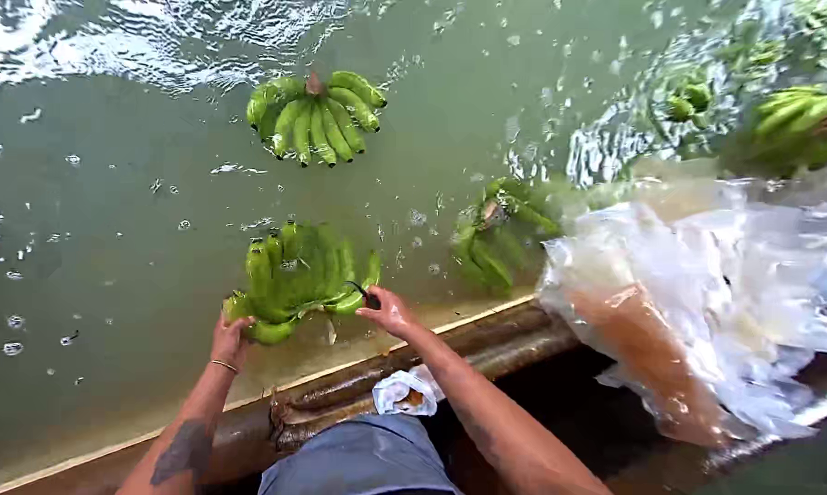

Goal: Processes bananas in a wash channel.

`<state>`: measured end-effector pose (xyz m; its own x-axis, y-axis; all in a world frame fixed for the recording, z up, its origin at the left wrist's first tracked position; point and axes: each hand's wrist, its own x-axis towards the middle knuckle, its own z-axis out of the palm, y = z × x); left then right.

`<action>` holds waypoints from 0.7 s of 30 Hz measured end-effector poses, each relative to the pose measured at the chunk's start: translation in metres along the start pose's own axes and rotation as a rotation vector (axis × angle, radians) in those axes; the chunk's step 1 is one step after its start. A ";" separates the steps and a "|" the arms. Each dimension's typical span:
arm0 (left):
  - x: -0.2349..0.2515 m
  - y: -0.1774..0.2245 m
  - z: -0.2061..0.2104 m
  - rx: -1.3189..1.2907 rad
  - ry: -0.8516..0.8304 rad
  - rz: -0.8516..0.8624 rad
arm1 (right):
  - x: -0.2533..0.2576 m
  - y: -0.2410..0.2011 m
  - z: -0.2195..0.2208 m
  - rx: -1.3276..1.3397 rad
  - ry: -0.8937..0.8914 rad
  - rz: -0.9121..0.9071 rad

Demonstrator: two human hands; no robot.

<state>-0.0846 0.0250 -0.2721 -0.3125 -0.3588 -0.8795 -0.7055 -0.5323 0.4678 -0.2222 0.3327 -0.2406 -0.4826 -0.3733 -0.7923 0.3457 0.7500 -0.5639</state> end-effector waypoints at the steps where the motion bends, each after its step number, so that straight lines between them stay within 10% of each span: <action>1: 0.003 0.003 -0.002 0.033 0.000 0.019 | 0.006 -0.003 0.007 -0.032 -0.015 -0.029; 13: 0.025 0.056 0.003 0.207 0.000 0.024 | 0.055 -0.052 0.075 -0.536 -0.233 -0.180; 21: 0.029 0.026 -0.004 0.052 -0.042 0.109 | 0.076 -0.033 0.078 -0.367 -0.217 -0.242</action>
<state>-0.1099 -0.0022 -0.2850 -0.4147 -0.3796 -0.8270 -0.6974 -0.4512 0.5568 -0.2079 0.2368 -0.3003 -0.3219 -0.6364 -0.7009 -0.0812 0.7562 -0.6493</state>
